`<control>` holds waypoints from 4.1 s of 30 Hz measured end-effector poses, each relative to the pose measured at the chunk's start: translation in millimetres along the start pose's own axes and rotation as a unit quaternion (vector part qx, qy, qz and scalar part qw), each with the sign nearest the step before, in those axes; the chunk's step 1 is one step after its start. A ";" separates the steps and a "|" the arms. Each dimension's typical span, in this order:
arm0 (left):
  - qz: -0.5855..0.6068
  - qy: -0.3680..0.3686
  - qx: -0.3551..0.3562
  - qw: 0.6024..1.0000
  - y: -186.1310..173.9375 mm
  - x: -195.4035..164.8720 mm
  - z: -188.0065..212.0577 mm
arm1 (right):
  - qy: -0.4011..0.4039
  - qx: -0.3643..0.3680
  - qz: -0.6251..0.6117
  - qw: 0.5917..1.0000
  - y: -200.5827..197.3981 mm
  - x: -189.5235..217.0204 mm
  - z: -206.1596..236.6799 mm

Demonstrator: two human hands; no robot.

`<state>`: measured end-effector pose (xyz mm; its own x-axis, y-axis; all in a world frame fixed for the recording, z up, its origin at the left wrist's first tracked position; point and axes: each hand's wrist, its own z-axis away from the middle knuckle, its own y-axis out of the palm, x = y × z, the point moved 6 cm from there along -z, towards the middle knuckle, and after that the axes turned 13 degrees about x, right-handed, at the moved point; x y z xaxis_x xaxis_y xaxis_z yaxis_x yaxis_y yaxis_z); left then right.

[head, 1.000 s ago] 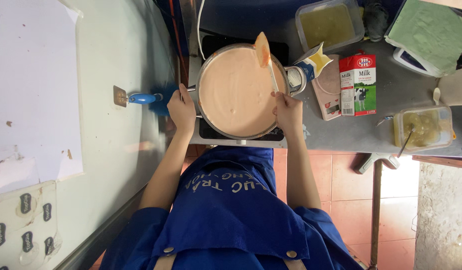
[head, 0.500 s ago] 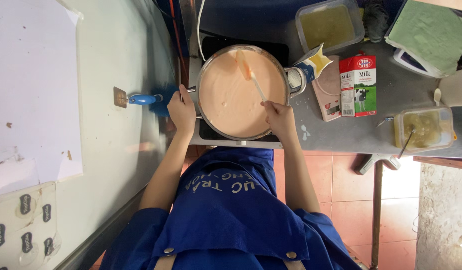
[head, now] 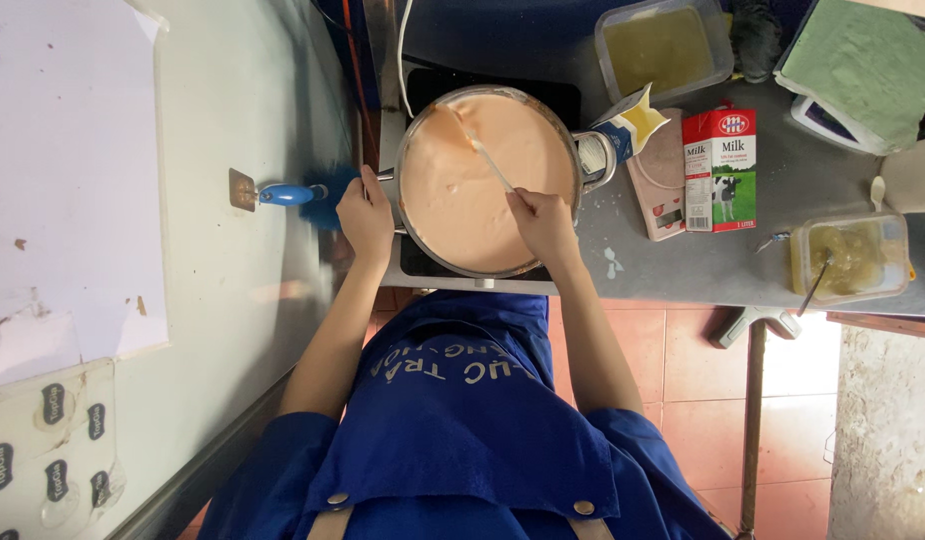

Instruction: The person stirs a thick pink batter in a large pot on a portable induction cooktop with a spatula, holding the pot handle with the other hand. They then carry empty milk cartons to the trash, rinse a pot at the sink, scoop with a skimmer, and handle styrofoam packaging.

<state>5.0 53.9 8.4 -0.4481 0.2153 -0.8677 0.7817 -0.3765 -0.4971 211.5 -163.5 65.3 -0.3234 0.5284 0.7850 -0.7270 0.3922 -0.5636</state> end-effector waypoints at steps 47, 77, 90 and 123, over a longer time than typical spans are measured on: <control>0.006 0.014 0.009 1.000 -0.4 -2.6 -0.2 | 0.115 0.127 -0.176 0.969 5.5 9.6 -0.9; -0.002 -0.020 0.021 1.000 -0.8 2.4 -0.9 | -0.031 0.089 0.021 0.995 -16.1 16.0 -5.7; 0.000 0.003 -0.002 1.000 -1.9 1.6 0.0 | -0.040 0.160 0.043 0.985 -22.7 28.3 -6.1; 0.005 0.001 0.009 1.000 -8.9 -0.5 0.4 | -0.010 0.230 0.110 0.967 -29.3 40.0 2.0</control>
<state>-1.9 56.8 13.2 -0.4393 0.2141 -0.8724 0.7780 -0.3949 -0.4887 218.7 -155.3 113.7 -0.5089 0.5452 0.6662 -0.8303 -0.1066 -0.5470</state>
